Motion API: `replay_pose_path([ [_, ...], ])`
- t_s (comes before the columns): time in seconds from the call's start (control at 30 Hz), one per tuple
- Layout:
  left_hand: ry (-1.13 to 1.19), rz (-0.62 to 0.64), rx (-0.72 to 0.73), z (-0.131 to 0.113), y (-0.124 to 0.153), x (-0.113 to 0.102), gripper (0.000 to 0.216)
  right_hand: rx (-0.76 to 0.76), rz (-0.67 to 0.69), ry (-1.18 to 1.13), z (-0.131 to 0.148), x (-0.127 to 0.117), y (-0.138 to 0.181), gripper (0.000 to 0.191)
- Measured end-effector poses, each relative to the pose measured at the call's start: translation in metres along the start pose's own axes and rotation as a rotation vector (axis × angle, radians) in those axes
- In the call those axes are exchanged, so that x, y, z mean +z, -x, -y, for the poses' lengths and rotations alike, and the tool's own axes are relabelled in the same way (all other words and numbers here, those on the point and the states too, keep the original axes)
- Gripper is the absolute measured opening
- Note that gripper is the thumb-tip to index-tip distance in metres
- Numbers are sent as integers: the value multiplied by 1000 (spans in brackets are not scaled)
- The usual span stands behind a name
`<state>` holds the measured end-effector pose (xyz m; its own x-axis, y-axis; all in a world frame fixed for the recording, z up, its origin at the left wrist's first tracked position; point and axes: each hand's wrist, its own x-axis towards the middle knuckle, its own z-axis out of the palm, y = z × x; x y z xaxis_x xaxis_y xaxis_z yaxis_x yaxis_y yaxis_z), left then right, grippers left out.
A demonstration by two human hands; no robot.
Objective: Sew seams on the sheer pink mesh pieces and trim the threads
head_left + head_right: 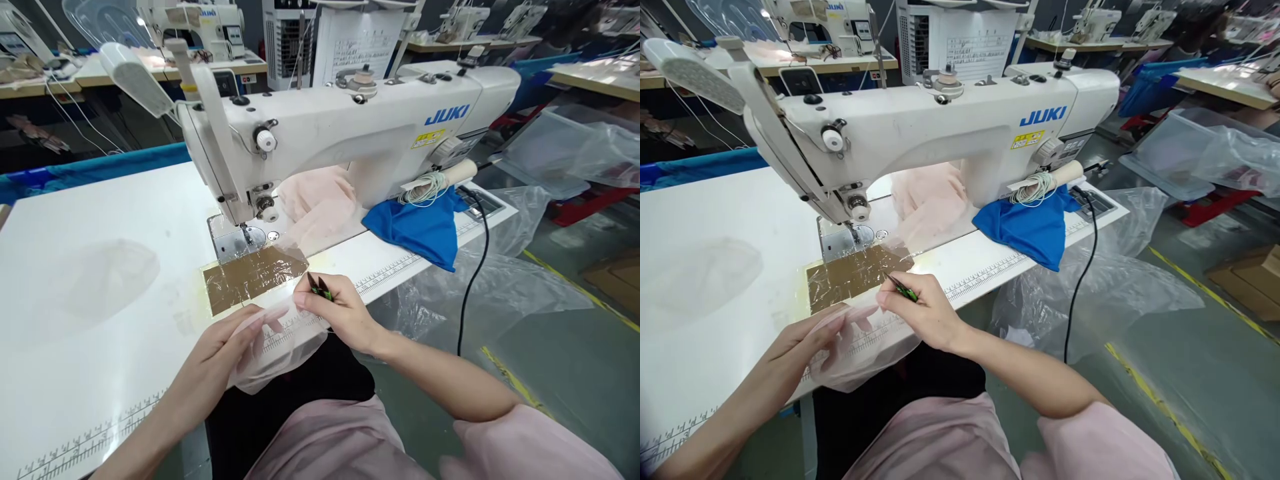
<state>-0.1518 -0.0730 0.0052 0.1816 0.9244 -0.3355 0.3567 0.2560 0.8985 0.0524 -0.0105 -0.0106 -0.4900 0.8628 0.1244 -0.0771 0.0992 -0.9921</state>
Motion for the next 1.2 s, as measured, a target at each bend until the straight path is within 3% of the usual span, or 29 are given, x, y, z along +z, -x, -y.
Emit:
replay_pose_path([
  [0.2,263,-45,-114,5,-3,1,40,18,74,166,-4,-3,-3,28],
  [0.3,390,-70,-164,6,-3,2,40,-46,-82,278,-6,-1,-2,15],
  [0.4,485,-95,-217,4,-3,4,41,-282,-227,383,-7,4,0,5],
  [0.47,510,-83,-219,2,-4,5,40,-433,-138,420,-9,8,1,6],
  [0.57,509,-40,-158,1,-4,5,35,-499,25,421,-13,13,-1,13],
  [0.7,547,-5,-165,5,-1,5,35,-384,-7,283,-14,13,-6,9],
  [0.83,584,21,-237,11,3,2,45,-86,-201,60,-10,6,-11,15],
  [0.93,559,27,-268,12,5,-1,50,-24,-305,-110,-9,3,-13,19],
  [1.03,511,11,-257,8,5,0,49,-19,-252,-241,-11,8,-14,20],
  [1.2,309,-51,-149,-2,-2,8,38,42,-6,-377,-9,22,-12,21],
])
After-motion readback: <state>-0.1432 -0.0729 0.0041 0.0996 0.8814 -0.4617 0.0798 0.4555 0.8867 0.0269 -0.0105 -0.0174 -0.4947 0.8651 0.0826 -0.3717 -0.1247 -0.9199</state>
